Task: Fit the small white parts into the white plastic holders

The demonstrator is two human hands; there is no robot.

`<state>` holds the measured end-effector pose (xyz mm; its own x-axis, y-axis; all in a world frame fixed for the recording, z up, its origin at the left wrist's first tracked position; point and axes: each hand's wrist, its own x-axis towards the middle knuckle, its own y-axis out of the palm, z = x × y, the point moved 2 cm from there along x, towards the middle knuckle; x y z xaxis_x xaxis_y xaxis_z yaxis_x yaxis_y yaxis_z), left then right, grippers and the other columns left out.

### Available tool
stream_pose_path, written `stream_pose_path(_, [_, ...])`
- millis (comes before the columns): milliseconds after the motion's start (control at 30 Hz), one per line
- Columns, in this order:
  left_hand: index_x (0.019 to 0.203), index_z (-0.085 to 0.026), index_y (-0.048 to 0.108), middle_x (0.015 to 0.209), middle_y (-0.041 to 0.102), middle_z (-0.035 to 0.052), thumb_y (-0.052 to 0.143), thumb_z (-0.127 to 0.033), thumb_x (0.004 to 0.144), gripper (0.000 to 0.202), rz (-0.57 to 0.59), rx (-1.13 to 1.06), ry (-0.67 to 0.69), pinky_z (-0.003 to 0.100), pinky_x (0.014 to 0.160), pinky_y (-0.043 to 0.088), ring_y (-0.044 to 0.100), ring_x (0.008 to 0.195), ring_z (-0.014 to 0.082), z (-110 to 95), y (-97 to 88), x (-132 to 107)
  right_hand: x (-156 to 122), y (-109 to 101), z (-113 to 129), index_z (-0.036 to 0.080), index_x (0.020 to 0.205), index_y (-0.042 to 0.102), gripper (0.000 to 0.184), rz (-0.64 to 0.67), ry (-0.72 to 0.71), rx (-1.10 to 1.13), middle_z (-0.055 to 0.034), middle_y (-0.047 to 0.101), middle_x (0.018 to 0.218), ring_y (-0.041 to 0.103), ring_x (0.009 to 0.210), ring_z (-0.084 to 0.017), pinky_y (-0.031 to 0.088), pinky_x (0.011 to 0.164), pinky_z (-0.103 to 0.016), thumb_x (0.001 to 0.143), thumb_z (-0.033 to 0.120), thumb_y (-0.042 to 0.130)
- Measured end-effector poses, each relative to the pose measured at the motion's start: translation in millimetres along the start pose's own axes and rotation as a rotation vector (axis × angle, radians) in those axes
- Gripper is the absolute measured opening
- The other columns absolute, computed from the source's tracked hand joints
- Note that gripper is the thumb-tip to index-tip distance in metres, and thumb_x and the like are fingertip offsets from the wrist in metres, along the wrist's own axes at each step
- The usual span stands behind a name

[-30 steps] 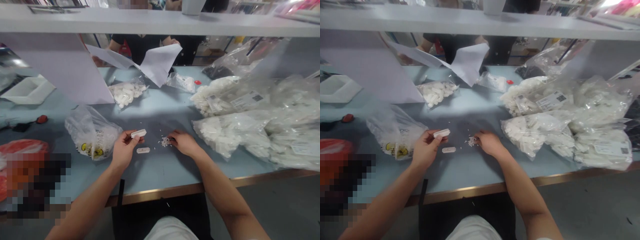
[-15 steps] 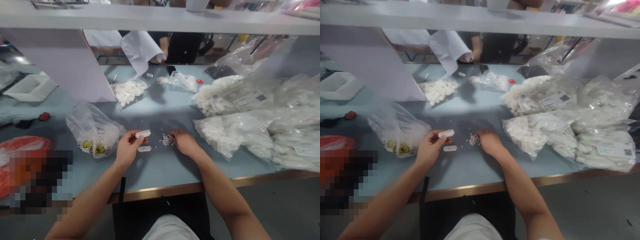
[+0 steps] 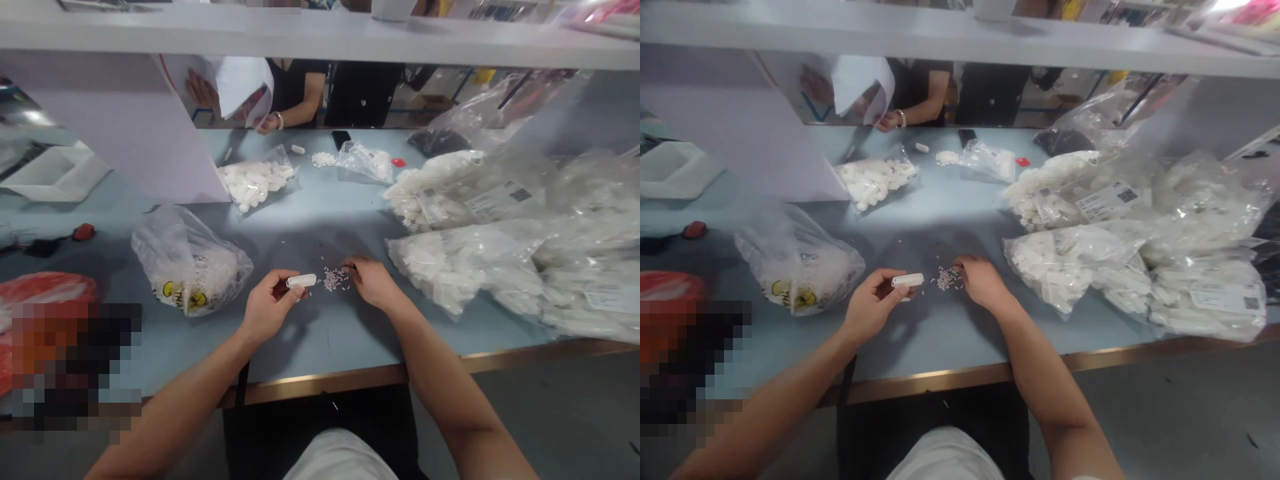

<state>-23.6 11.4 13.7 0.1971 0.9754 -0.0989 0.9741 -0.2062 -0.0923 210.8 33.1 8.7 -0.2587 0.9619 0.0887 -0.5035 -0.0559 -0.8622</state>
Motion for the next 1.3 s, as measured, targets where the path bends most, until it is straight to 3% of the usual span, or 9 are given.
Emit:
stream_pose_path(233, [0.102,-0.019,0.057,0.088,0.071,0.0050,0.068,-0.040,0.077,0.034,0.007,0.037,0.021,0.037,0.080,0.053,0.069,0.080,0.0209,4,-0.2,-1,1,-4,1,0.019,0.091,0.065,0.016,-0.045,-0.011,0.058,-0.0055,0.069,0.086,0.061,0.082,-0.019,0.043,0.073,-0.028,0.090,0.020,0.049])
stream_pose_path(400, [0.101,-0.021,0.059,0.089,0.071,0.0044,0.065,-0.039,0.079,0.029,0.030,0.126,0.061,0.036,0.080,0.053,0.068,0.081,0.0204,1,3.8,-4,-5,-7,18,0.021,0.089,0.068,0.013,-0.157,0.032,0.292,-0.0023,0.070,0.084,0.063,0.076,-0.016,0.046,0.071,-0.027,0.087,0.023,0.055])
stream_pose_path(533, [0.099,-0.022,0.062,0.089,0.069,0.0030,0.067,-0.039,0.077,0.028,-0.003,0.318,0.128,0.032,0.075,0.052,0.066,0.080,0.0190,-3,5.7,-7,-13,0,41,0.024,0.095,0.068,0.015,-0.170,-0.104,0.425,-0.0021,0.069,0.086,0.063,0.077,-0.014,0.048,0.071,-0.026,0.089,0.027,0.055])
stream_pose_path(667, [0.094,-0.022,0.061,0.085,0.068,0.0007,0.067,-0.037,0.077,0.023,-0.008,0.371,0.172,0.029,0.072,0.052,0.065,0.076,0.0167,-5,8.7,-10,-18,7,53,0.025,0.094,0.070,0.016,-0.217,-0.205,0.441,-0.0037,0.063,0.089,0.060,0.080,-0.013,0.048,0.071,-0.025,0.090,0.026,0.054])
stream_pose_path(1067, [0.098,-0.022,0.051,0.086,0.067,0.0004,0.067,-0.033,0.078,0.028,0.036,0.330,0.179,0.027,0.072,0.055,0.067,0.079,0.0153,0,14.2,-16,-17,15,54,0.029,0.092,0.073,0.014,-0.199,-0.185,0.482,-0.0018,0.061,0.081,0.057,0.080,-0.014,0.048,0.073,-0.026,0.087,0.028,0.061])
stream_pose_path(1300, [0.099,-0.022,0.050,0.086,0.067,-0.0011,0.066,-0.028,0.078,0.027,0.051,0.349,0.212,0.026,0.071,0.056,0.067,0.078,0.0136,0,14.6,-17,-18,17,53,0.029,0.092,0.074,0.016,-0.218,-0.234,0.487,-0.0015,0.059,0.080,0.055,0.078,-0.013,0.047,0.070,-0.026,0.085,0.020,0.062])
